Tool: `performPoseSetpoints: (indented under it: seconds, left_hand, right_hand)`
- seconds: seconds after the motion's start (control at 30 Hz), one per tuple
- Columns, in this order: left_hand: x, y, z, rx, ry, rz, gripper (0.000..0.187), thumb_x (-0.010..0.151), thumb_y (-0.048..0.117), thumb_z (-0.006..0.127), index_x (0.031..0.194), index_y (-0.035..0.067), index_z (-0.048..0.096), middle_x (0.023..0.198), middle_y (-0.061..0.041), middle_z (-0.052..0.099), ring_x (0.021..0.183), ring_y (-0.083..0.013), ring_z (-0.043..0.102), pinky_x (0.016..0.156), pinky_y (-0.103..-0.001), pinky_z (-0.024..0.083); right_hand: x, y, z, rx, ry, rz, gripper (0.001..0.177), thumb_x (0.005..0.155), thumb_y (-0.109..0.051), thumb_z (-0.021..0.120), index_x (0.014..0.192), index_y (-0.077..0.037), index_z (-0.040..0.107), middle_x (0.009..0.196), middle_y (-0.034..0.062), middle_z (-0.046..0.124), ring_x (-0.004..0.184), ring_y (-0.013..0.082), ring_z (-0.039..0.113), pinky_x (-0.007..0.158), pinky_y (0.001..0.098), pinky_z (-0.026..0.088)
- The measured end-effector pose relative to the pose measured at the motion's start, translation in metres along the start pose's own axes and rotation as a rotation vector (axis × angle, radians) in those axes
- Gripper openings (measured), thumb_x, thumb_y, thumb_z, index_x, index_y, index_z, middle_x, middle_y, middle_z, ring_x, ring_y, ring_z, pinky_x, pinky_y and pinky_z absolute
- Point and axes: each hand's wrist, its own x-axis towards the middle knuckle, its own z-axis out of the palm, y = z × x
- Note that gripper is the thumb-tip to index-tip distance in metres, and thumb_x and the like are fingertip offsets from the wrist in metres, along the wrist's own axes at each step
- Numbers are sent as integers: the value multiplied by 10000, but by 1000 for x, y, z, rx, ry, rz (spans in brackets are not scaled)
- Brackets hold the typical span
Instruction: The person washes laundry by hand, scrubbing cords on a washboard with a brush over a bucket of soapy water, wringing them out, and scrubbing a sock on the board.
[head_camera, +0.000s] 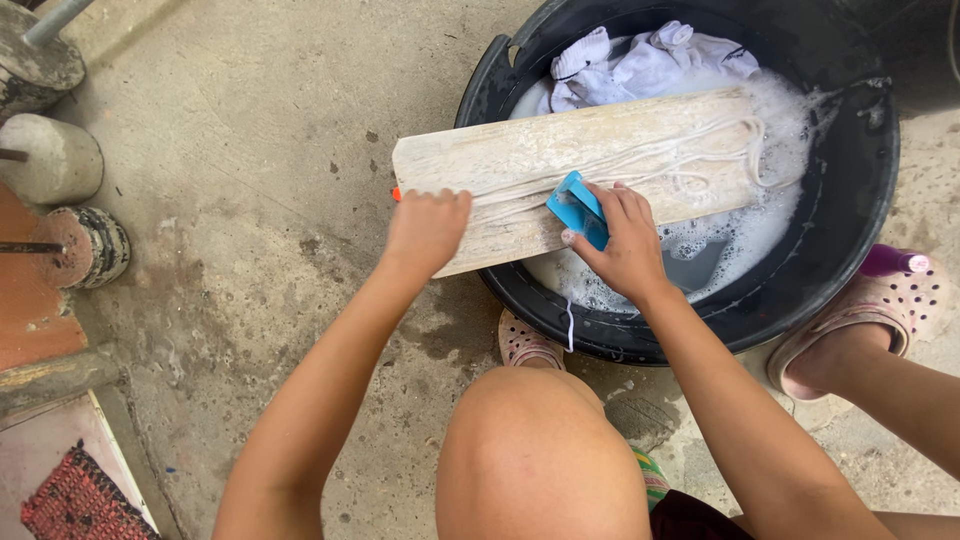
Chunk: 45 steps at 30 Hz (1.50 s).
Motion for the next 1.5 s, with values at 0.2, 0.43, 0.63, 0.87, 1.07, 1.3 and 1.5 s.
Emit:
performPoseSetpoints:
  seconds: [0.2, 0.43, 0.63, 0.87, 1.07, 1.3, 1.5]
  left_hand:
    - [-53, -30, 4, -15, 191, -175, 102, 897, 149, 598, 953, 107, 672, 876, -71, 710, 780, -222, 698, 677, -393, 552]
    - [-66, -15, -10, -140, -34, -411, 286, 969, 154, 554, 1208, 41, 665, 1216, -141, 655, 1182, -264, 595, 982, -482, 464]
    - [-27, 44, 8, -184, 356, -443, 673, 960, 281, 530, 1550, 42, 311, 1655, -138, 247, 1515, -244, 212, 1198, -561, 173]
    - [-8, 58, 44, -391, 410, -360, 645, 1088, 405, 341, 1629, 74, 224, 1713, -99, 152, 1582, -216, 92, 1272, -496, 34]
    - [-19, 55, 60, -450, 442, -434, 594, 1114, 366, 306, 1645, 108, 242, 1720, -49, 201, 1594, -198, 137, 1304, -455, 68]
    - [-20, 55, 52, -372, 440, -466, 575, 1088, 315, 356, 1609, 74, 314, 1696, -83, 268, 1579, -210, 194, 1285, -466, 122]
    - [-22, 57, 47, -344, 474, -462, 582, 1088, 292, 378, 1608, 35, 329, 1690, -106, 286, 1573, -228, 229, 1283, -455, 158]
  right_hand:
    - [6, -3, 1, 80, -108, 185, 694, 875, -352, 770, 1451, -53, 523, 1271, 185, 582, 1207, 380, 510, 1028, 481, 438]
    - [-11, 18, -20, 225, -488, 280, 727, 740, -294, 795, 1388, -99, 527, 1236, 133, 590, 1157, 335, 575, 989, 454, 487]
    - [-27, 68, -11, -134, -964, 302, 791, 713, -252, 822, 1438, -231, 507, 1337, 121, 572, 1253, 350, 568, 1058, 461, 489]
    - [-26, 84, 4, -82, -1113, 309, 868, 661, -288, 898, 1410, -170, 475, 1282, 171, 603, 1149, 363, 607, 1012, 497, 506]
    - [42, -19, -26, 429, -744, 700, 684, 755, -327, 751, 1384, -146, 553, 1003, 135, 737, 782, 246, 719, 753, 515, 588]
    - [56, -73, 79, 189, -182, 179, 705, 927, -312, 743, 1494, -53, 413, 1300, 191, 486, 1152, 316, 557, 964, 459, 527]
    - [18, 104, 21, -45, 142, 278, 546, 1064, -290, 752, 1423, 2, 463, 1287, 197, 501, 1185, 316, 529, 1001, 468, 482]
